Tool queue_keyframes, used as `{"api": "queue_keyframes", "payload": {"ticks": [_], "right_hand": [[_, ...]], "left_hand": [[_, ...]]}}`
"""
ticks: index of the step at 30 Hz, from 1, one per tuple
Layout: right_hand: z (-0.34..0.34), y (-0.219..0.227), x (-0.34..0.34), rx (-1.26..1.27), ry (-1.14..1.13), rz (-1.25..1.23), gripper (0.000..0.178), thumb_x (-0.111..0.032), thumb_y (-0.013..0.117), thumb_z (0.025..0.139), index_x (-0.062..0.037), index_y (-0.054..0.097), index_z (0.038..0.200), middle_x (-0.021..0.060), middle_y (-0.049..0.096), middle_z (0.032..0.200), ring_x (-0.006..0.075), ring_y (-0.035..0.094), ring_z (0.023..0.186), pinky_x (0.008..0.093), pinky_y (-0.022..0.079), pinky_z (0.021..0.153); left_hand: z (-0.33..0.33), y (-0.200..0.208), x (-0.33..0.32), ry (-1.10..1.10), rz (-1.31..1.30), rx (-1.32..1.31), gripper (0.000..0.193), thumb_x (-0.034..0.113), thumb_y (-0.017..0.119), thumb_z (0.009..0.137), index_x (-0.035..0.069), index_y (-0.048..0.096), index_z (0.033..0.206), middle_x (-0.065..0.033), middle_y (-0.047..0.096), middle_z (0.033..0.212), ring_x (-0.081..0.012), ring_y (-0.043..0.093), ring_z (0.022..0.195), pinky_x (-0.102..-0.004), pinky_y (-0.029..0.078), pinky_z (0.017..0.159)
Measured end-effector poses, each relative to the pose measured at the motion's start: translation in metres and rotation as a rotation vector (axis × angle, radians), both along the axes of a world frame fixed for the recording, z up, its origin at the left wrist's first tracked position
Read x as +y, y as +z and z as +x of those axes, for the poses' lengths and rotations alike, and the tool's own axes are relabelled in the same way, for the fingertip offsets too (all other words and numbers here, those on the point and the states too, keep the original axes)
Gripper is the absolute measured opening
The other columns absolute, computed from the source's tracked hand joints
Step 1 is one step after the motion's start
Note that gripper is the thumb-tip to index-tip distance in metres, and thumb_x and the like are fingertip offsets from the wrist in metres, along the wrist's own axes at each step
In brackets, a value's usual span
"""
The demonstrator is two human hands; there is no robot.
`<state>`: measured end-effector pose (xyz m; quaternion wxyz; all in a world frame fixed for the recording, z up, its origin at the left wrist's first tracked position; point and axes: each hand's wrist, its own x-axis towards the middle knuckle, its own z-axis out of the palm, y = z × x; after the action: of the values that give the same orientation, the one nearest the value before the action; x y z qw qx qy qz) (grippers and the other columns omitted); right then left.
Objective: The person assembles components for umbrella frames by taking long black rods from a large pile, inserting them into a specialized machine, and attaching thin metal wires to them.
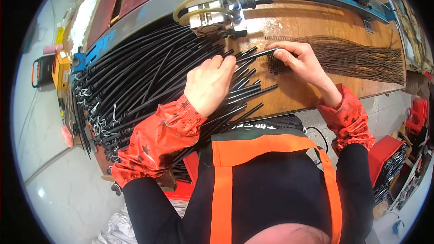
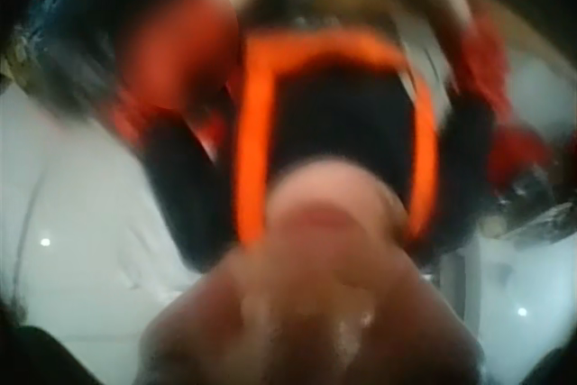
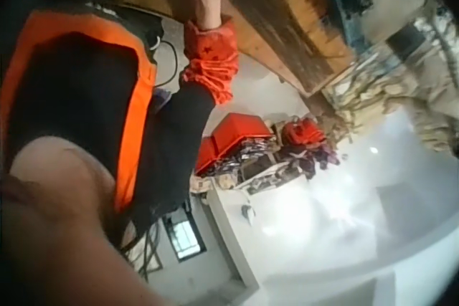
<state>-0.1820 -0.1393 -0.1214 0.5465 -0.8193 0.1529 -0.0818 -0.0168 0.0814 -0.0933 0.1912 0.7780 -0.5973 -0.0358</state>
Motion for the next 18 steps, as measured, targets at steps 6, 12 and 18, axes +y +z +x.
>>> {"api": "queue_keyframes", "payload": {"ticks": [6, 12, 18], "right_hand": [[-0.011, -0.006, -0.001, -0.207, -0.005, -0.352, 0.025, -0.010, 0.067, 0.087, -0.0081, 0.074, 0.111, 0.0103, 0.072, 0.086, 0.0263, 0.069, 0.082, 0.0358, 0.055, 0.073], [-0.017, 0.014, -0.008, -0.439, 0.147, -0.722, 0.040, -0.014, 0.069, 0.072, -0.0111, 0.068, 0.111, 0.0047, 0.063, 0.080, 0.0270, 0.063, 0.077, 0.0391, 0.053, 0.061], [-0.037, 0.018, -0.017, -0.674, -0.016, -0.853, 0.037, -0.012, 0.072, 0.077, -0.0051, 0.068, 0.112, 0.0032, 0.055, 0.073, 0.0219, 0.055, 0.066, 0.0334, 0.047, 0.052]], "left_hand": [[0.000, 0.020, -0.003, -0.105, 0.013, -0.081, 0.018, 0.016, 0.064, 0.090, 0.013, 0.058, 0.107, -0.0079, 0.055, 0.077, -0.0278, 0.064, 0.068, -0.0412, 0.050, 0.051], [0.009, 0.053, -0.013, -0.228, 0.150, -0.037, 0.021, 0.016, 0.067, 0.092, 0.012, 0.063, 0.112, -0.0131, 0.058, 0.075, -0.0357, 0.063, 0.064, -0.0462, 0.049, 0.054], [0.011, 0.080, -0.042, -0.221, 0.377, 0.239, 0.017, 0.016, 0.064, 0.094, 0.009, 0.064, 0.110, -0.0166, 0.066, 0.077, -0.0390, 0.065, 0.069, -0.0471, 0.048, 0.058]]}}
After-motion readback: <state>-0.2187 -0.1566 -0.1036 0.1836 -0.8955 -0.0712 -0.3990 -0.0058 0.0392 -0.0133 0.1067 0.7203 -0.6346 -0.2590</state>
